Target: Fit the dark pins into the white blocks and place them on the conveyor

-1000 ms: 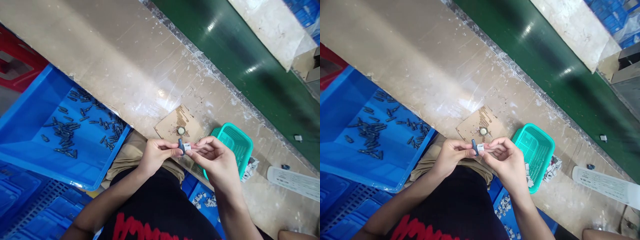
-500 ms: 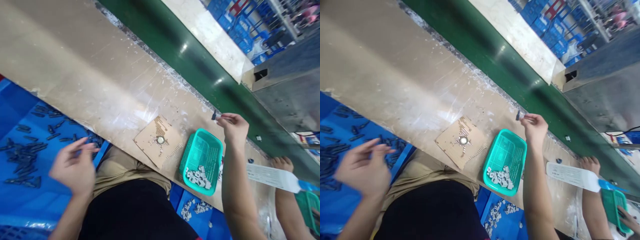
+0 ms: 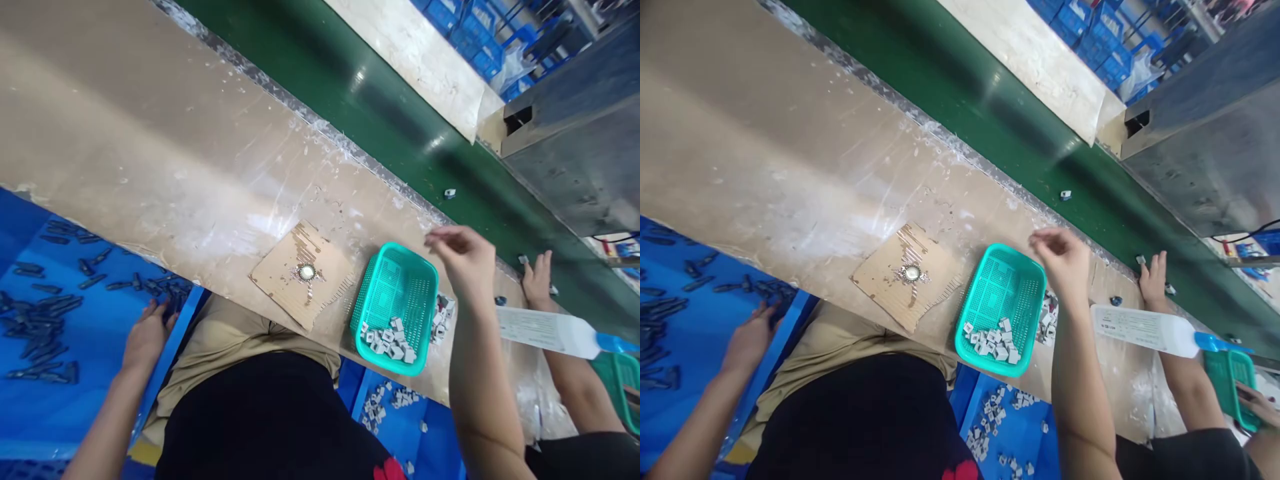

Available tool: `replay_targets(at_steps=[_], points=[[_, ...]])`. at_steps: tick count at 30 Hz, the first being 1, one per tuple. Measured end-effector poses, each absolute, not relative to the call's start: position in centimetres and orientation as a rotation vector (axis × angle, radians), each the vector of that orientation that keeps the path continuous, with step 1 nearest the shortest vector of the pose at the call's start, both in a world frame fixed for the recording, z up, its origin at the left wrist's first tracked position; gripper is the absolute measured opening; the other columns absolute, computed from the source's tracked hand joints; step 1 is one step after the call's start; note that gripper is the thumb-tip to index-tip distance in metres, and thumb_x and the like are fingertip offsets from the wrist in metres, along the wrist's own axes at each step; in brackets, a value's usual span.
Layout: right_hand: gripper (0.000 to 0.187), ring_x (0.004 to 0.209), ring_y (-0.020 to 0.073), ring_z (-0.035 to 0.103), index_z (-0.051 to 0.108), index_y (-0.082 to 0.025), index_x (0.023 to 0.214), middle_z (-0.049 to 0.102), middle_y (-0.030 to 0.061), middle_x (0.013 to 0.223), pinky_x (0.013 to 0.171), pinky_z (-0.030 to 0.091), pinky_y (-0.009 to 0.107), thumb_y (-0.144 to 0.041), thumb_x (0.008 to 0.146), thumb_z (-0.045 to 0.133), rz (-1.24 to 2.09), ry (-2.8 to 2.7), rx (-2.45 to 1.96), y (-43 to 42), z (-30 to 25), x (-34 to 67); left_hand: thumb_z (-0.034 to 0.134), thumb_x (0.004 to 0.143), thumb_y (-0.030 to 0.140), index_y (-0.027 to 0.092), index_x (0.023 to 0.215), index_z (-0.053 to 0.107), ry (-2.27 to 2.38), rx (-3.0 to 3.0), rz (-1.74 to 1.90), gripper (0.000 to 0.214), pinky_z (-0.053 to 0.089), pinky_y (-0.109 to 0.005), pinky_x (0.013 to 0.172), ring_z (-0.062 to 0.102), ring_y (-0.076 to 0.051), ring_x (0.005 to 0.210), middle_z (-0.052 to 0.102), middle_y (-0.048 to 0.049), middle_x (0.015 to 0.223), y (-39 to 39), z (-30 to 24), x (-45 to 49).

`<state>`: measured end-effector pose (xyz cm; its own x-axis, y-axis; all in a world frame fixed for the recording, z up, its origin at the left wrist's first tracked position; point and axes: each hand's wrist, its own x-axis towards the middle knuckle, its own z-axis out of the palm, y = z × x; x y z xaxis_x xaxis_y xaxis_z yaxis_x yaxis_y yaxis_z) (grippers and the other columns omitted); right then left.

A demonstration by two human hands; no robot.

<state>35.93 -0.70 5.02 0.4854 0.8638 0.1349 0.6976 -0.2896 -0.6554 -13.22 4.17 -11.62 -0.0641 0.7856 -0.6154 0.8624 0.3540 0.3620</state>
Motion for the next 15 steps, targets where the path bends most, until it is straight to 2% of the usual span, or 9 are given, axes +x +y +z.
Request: replay_targets(at_steps=[3,7,11,15], points=[[0.026,0.075,0.0187,0.064,0.066,-0.019,0.094,0.068,0.005,0.085,0.067,0.053,0.033,-0.037,0.076,0.067,0.854,-1.565,-2.139,-4.5,5.4,31.2,0.055,0.078,0.035,0.006,0.106,0.055,1.864,1.5,-0.146,0.041,0.032,-0.048,0.106,0.04,-0.042,0.128,0.046,-0.0296,0.134,4.3,-11.2,-13.1],[0.024,0.077,0.0177,0.062,0.064,-0.02,0.096,0.065,0.0031,0.086,0.065,0.051,0.03,-0.029,0.074,0.07,1.045,-1.7,-2.18,-7.3,4.2,27.1,0.058,0.072,0.03,0.016,0.081,0.056,1.868,1.533,-0.142,0.017,0.042,-0.045,0.092,0.055,-0.041,0.11,0.066,-0.018,0.102,4.5,-11.3,-13.1],[0.009,0.078,0.0177,0.063,0.064,-0.02,0.088,0.066,0.0028,0.083,0.07,0.051,0.031,-0.023,0.08,0.062,1.013,-1.656,-2.163,-8.3,2.7,26.4,0.061,0.069,0.033,0.021,0.071,0.049,1.943,1.463,-0.094,0.018,0.044,-0.034,0.073,0.062,-0.034,0.089,0.062,-0.0053,0.066,5.0,-12.3,-13.5],[0.02,0.086,0.0201,0.064,0.068,-0.021,0.098,0.069,0.0054,0.093,0.078,0.052,0.035,-0.031,0.085,0.057,0.958,-1.464,-2.117,-8.9,2.4,26.9,0.072,0.06,0.037,0.022,0.067,0.042,1.997,1.368,-0.031,0.033,0.038,-0.029,0.06,0.06,-0.029,0.073,0.052,0.0018,0.051,5.9,-13.3,-13.8]])
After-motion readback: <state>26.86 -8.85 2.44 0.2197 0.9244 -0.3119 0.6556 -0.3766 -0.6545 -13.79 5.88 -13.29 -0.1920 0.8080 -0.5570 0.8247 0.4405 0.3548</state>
